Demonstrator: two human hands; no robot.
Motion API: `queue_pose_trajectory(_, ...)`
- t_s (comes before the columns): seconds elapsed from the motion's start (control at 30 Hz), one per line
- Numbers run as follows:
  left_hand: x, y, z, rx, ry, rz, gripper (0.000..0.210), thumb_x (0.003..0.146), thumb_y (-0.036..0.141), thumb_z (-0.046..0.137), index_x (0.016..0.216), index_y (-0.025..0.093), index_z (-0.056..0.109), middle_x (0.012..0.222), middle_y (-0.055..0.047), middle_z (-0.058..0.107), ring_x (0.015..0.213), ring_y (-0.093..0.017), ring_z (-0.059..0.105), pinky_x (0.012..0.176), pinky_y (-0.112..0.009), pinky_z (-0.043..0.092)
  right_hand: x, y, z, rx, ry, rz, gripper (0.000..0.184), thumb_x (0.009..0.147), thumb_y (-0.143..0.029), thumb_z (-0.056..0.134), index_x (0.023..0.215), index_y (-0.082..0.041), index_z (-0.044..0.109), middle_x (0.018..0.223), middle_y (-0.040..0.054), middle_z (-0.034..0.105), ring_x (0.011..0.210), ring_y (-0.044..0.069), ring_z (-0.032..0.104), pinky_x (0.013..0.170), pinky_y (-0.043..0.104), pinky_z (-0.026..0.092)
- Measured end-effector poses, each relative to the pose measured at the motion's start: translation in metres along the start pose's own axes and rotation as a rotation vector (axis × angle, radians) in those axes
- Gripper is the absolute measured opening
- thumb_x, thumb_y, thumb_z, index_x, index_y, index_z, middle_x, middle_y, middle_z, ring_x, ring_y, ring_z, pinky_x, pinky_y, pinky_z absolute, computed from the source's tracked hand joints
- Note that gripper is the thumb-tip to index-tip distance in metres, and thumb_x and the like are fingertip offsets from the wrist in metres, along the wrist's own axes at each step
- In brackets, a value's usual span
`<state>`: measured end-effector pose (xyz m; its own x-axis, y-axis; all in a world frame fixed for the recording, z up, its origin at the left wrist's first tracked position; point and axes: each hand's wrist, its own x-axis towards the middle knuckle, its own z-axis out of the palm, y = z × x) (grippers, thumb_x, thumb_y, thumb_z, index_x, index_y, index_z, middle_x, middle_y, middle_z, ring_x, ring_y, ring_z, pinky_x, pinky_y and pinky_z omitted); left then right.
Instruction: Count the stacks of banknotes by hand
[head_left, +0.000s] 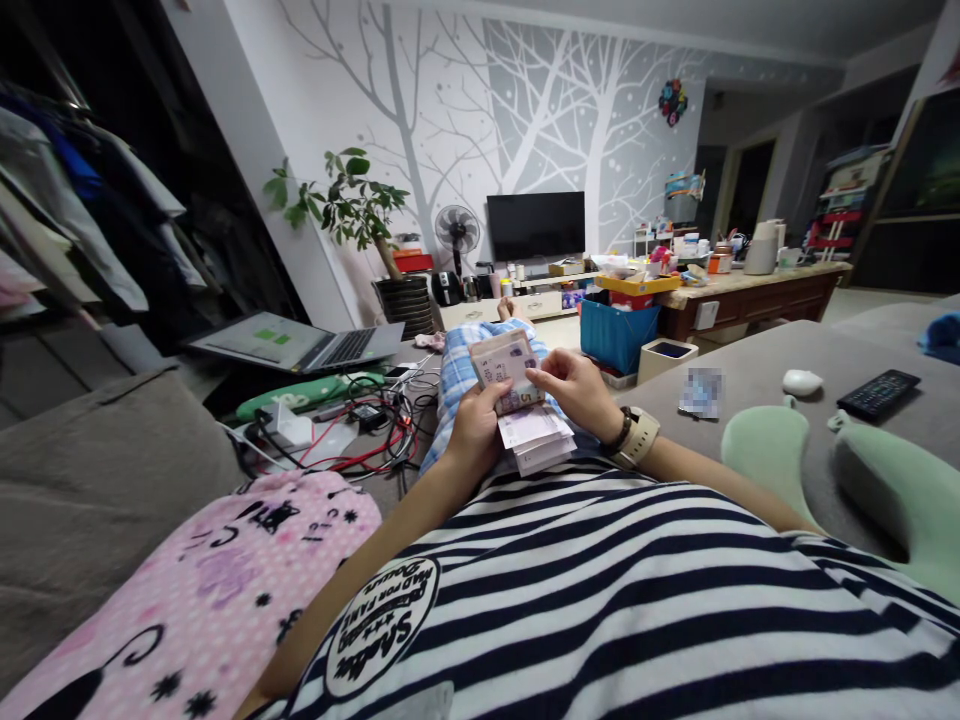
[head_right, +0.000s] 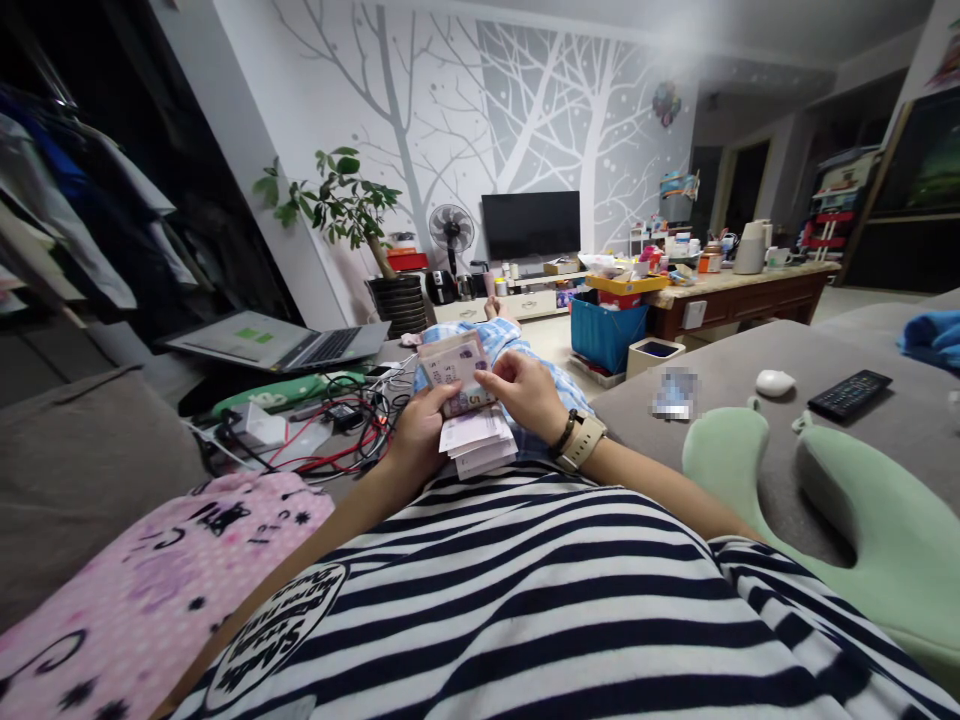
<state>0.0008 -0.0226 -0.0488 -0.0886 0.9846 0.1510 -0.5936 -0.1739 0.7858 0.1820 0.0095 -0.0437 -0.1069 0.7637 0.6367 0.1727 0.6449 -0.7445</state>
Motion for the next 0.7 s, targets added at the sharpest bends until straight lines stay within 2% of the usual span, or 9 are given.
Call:
queue_pose_trajectory(0.13,0.0,0.001,0.0,0.029,0.007,-0.007,0.041,0.091,0.008,0.091,0.13,0.02,0.096,0.103,-0.007,0.098,0.123,-0.04,0.099,0.116,-0.05,0.08,0.002,0.0,0.003,0.012,0.01,0.007,0.078,0.088,-0.092,0.101,0.073,-0.029,0.06,0.07,-0.0027,0.059,0.073,0.019,0.05,0.072,0.036,0.042)
queue_pose_trajectory(0.27,0.003,-0.001,0.001,-0.016,0.003,-0.019,0.038,0.099,0.024,0.1,0.136,0.018,0.096,0.114,-0.012,0.1,0.126,-0.041,0.099,0.118,-0.051,0.08,0.002,0.001,0.005,0.029,0.032,0.0,0.079,0.088,-0.093,0.1,0.07,-0.029,0.057,0.067,-0.0034,0.055,0.071,0.018,0.046,0.07,0.036,0.041)
queue_pose_trajectory(0.47,0.006,-0.001,0.004,-0.094,0.021,-0.098,0.043,0.109,0.04,0.093,0.145,0.017,0.094,0.126,-0.016,0.1,0.124,-0.042,0.099,0.115,-0.055,0.082,-0.006,0.001,0.009,0.084,0.056,-0.04,0.077,0.088,-0.093,0.1,0.074,-0.029,0.058,0.069,-0.0031,0.055,0.072,0.019,0.045,0.071,0.036,0.042)
queue_pose_trajectory(0.53,0.008,0.0,0.002,-0.088,0.021,-0.108,0.042,0.108,0.039,0.091,0.143,0.018,0.095,0.125,-0.015,0.1,0.123,-0.042,0.099,0.114,-0.055,0.082,-0.008,0.001,0.01,0.112,0.044,-0.051,0.077,0.088,-0.093,0.1,0.075,-0.03,0.058,0.07,-0.0033,0.055,0.072,0.019,0.045,0.071,0.036,0.042)
queue_pose_trajectory(0.7,0.015,0.0,-0.007,-0.029,0.04,-0.076,0.028,0.103,0.025,0.082,0.126,0.021,0.097,0.115,-0.012,0.1,0.123,-0.042,0.099,0.112,-0.052,0.082,-0.01,-0.002,0.011,0.194,-0.018,-0.048,0.078,0.084,-0.094,0.104,0.08,-0.03,0.059,0.073,-0.0043,0.056,0.073,0.018,0.047,0.069,0.035,0.045)
